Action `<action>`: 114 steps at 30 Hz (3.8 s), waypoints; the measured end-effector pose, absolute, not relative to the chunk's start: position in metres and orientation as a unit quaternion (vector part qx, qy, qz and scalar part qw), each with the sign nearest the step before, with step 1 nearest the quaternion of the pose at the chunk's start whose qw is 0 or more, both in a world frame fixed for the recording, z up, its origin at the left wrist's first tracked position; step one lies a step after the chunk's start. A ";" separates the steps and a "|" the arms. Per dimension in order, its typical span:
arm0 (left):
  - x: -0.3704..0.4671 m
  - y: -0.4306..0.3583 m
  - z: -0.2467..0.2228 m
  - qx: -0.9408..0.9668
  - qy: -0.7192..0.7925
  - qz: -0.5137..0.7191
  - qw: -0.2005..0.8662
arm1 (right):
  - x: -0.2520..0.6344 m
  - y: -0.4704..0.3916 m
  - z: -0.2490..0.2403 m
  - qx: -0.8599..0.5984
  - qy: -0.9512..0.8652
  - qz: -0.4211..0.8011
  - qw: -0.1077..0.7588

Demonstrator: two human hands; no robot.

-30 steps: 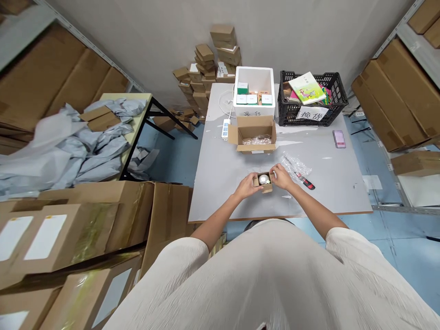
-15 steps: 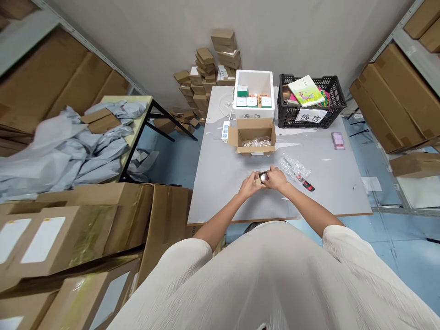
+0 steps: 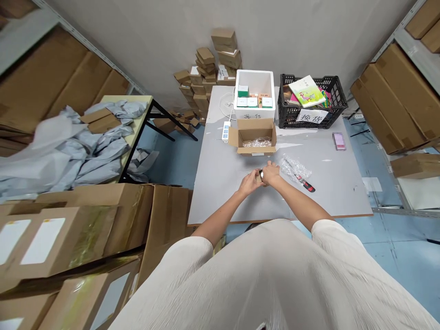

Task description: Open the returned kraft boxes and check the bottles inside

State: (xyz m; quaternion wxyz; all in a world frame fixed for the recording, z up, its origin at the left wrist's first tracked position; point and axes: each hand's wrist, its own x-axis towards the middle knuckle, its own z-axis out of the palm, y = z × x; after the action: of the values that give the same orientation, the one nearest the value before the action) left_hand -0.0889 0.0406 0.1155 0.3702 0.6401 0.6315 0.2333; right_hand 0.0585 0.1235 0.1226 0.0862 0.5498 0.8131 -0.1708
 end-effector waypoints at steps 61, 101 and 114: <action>-0.187 0.027 0.130 0.538 0.726 0.360 0.231 | 0.131 0.101 0.148 0.566 0.784 -0.254 -0.004; -0.054 0.018 0.179 0.333 0.402 0.420 0.742 | 0.139 0.110 0.222 0.419 0.492 -0.722 -0.245; -0.046 0.023 0.170 0.405 0.580 0.425 0.565 | 0.119 0.110 0.234 0.514 0.484 -0.625 -0.332</action>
State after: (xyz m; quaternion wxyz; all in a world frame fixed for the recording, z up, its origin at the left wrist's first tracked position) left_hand -0.0461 0.0230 0.1697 0.5653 0.4047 0.5800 0.4245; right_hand 0.1192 0.1096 0.2339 -0.3318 0.5142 0.4842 -0.6253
